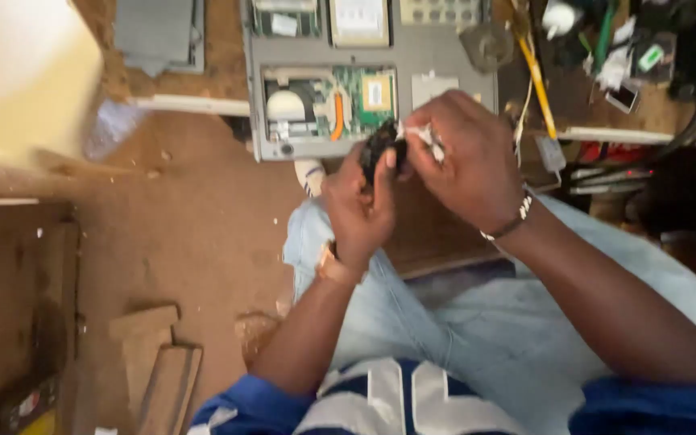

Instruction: Cleaning a laptop cooling fan with a cloth and using a screwdriver to perform maintenance during a laptop repair.

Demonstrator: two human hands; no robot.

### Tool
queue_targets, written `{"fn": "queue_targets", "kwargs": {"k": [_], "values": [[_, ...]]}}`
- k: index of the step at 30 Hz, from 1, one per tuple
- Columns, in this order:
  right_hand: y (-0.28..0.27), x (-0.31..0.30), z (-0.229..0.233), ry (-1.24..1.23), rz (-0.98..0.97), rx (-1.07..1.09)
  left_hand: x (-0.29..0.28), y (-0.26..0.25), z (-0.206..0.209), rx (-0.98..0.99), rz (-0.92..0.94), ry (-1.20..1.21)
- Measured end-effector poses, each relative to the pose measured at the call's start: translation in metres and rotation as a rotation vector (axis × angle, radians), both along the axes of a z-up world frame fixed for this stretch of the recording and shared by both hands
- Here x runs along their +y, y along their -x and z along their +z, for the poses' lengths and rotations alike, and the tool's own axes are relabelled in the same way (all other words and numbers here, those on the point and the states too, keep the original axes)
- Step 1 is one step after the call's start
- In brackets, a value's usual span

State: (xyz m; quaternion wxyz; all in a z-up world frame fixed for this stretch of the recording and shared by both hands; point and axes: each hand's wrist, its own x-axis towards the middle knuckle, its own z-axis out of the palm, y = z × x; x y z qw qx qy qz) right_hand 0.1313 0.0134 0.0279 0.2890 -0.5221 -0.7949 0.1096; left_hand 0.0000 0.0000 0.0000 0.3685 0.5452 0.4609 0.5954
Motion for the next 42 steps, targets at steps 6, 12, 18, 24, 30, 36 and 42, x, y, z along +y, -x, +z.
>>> {"fn": "queue_targets", "kwargs": {"k": [6,12,18,24,30,36,42], "values": [[-0.002,0.0,-0.007,-0.016,0.002,0.013,-0.004,-0.001,-0.011,0.005,0.003,0.027],[0.003,-0.003,-0.005,-0.021,-0.02,-0.022,-0.003,-0.001,-0.006,-0.008,0.009,0.014],[0.008,-0.007,-0.004,0.098,-0.044,0.088,-0.006,0.001,-0.015,-0.032,-0.025,0.051],[-0.011,-0.004,0.034,-0.009,-0.09,0.094,-0.005,-0.001,-0.017,-0.189,-0.17,0.145],[-0.007,-0.009,0.043,0.114,-0.128,0.118,-0.003,0.0,-0.004,-0.604,-0.364,0.268],[-0.003,-0.007,0.044,0.053,-0.037,0.117,-0.003,0.002,-0.008,-0.629,-0.383,0.275],[-0.003,-0.006,0.039,0.045,-0.045,0.05,-0.002,0.004,-0.006,-0.556,-0.334,0.23]]}}
